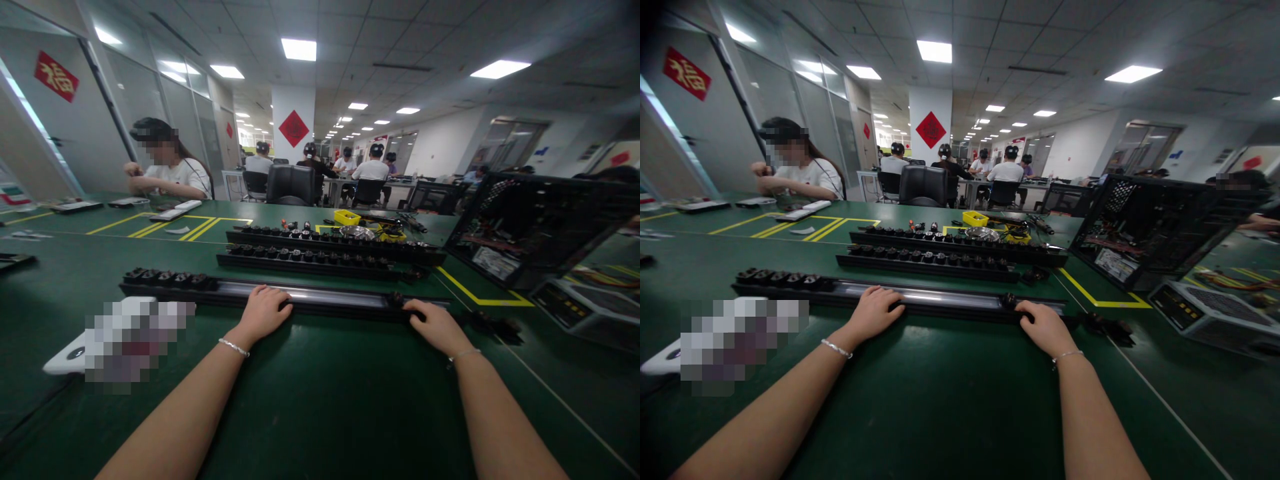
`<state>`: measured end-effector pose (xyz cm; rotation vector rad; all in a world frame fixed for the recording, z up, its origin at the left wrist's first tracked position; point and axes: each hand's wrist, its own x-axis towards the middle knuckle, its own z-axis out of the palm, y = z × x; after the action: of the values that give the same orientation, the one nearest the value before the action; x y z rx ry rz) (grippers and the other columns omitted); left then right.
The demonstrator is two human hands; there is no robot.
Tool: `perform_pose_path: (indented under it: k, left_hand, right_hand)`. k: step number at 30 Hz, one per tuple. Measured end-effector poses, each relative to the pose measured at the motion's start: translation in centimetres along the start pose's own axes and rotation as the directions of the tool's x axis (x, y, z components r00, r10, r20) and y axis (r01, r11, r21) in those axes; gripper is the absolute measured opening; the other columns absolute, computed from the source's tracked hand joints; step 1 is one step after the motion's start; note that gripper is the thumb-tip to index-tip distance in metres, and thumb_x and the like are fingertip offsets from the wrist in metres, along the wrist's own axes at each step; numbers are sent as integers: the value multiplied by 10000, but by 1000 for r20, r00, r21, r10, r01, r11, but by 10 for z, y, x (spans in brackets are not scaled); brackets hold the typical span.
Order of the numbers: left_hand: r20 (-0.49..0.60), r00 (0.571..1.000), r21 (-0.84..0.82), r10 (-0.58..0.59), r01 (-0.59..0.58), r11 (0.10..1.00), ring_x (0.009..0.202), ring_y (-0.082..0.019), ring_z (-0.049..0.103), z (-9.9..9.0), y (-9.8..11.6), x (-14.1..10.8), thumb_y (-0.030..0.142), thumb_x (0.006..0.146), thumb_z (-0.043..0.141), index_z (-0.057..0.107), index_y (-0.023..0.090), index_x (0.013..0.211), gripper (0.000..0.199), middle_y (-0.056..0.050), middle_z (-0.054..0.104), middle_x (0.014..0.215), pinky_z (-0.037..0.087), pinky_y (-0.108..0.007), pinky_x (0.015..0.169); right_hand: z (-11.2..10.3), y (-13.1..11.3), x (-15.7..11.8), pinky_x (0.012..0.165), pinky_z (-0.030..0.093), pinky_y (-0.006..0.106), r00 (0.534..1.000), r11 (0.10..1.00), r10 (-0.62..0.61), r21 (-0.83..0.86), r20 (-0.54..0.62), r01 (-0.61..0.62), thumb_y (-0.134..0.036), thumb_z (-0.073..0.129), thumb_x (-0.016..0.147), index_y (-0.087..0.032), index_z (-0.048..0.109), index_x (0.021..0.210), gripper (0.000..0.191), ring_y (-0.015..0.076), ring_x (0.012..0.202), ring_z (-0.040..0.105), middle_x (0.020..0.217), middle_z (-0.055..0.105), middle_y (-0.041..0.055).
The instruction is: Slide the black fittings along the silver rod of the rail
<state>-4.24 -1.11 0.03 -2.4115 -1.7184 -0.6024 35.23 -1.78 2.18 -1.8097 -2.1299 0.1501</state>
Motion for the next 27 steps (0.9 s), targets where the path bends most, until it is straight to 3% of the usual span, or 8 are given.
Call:
perform_pose_path:
  k: [20, 24, 27]
  left_hand:
    - [1, 1000, 7, 4, -4, 1000, 971, -197, 589, 0, 0, 0, 399, 838, 428, 634, 263, 946, 270, -18, 692, 987, 287, -430, 999]
    - [-6, 1000, 2, 0, 0, 1000, 969, -200, 589, 0, 0, 0, 408, 833, 432, 635, 270, 939, 267, -16, 693, 989, 290, -426, 995]
    - [-10, 1000, -4, 0, 0, 1000, 968, -204, 590, 0, 1, 0, 405, 829, 436, 637, 272, 933, 263, -14, 693, 982, 291, -429, 991]
  right_hand:
    - [0, 10, -4, 905, 410, 359, 997, 999, 12, 42, -81, -9, -288, 447, 739, -256, 659, 895, 264, 218, 1003, 565, 1007, 657, 8]
    - [5, 7, -2, 872, 415, 360, 982, 996, 34, 91, -187, -18, -360, 451, 755, -225, 638, 876, 260, 219, 957, 560, 975, 631, 43]
    - [14, -3, 4, 870, 400, 390, 926, 987, 148, 109, -347, -117, -464, 460, 758, -187, 592, 978, 377, 250, 982, 535, 1016, 602, 93]
